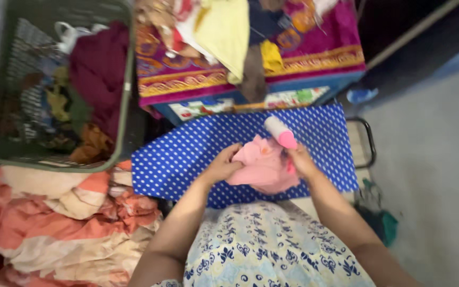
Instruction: The person uses a pink lint roller to remove lint from several garments laid on a blue polka-dotted ironing board. They roll the sticky roller over a brown shirt, a dark blue shirt, a yellow shirt, a pink shirt, a green shirt, and a brown shirt, then place each item aside.
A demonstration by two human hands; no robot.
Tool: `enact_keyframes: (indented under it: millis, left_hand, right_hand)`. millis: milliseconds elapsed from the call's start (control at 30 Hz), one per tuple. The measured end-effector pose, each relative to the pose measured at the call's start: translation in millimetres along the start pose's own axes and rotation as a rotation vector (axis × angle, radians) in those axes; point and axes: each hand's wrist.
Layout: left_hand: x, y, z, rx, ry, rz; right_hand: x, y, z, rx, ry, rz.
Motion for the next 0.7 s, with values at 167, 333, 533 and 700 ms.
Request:
enact_keyframes:
  millis: [167, 333, 533, 700]
  left_hand:
    - [51.6, 8.3, -83.0, -0.206, -0.327, -0.295]
    - [123.9, 3.2, -140.1, -0.325, -0.292, -0.532]
    - [220.7, -3.1, -151.5, -0.278, -0.344, -0.558]
    - [287.1, -14.6, -66.2, -0.19, -0.324, -0.496]
  right_hand:
    - [-126.6, 35.3, 83.9, -0.251, 0.353, 0.4]
    - [-197.9, 90.2, 145.7, 0.045, 0.317, 0.353]
    - [-236.3, 211.3, 235.3, 0.603, -0.195, -0.314]
    - [-251.3, 239.4, 186.1, 0.548, -0.42, -0.632]
Point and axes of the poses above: each hand's wrist, its own y-axis towards the middle knuckle, its own x-axis out of the back of the hand, z = x × y, and after that the axes turned 2 degrees about -z, right-handed
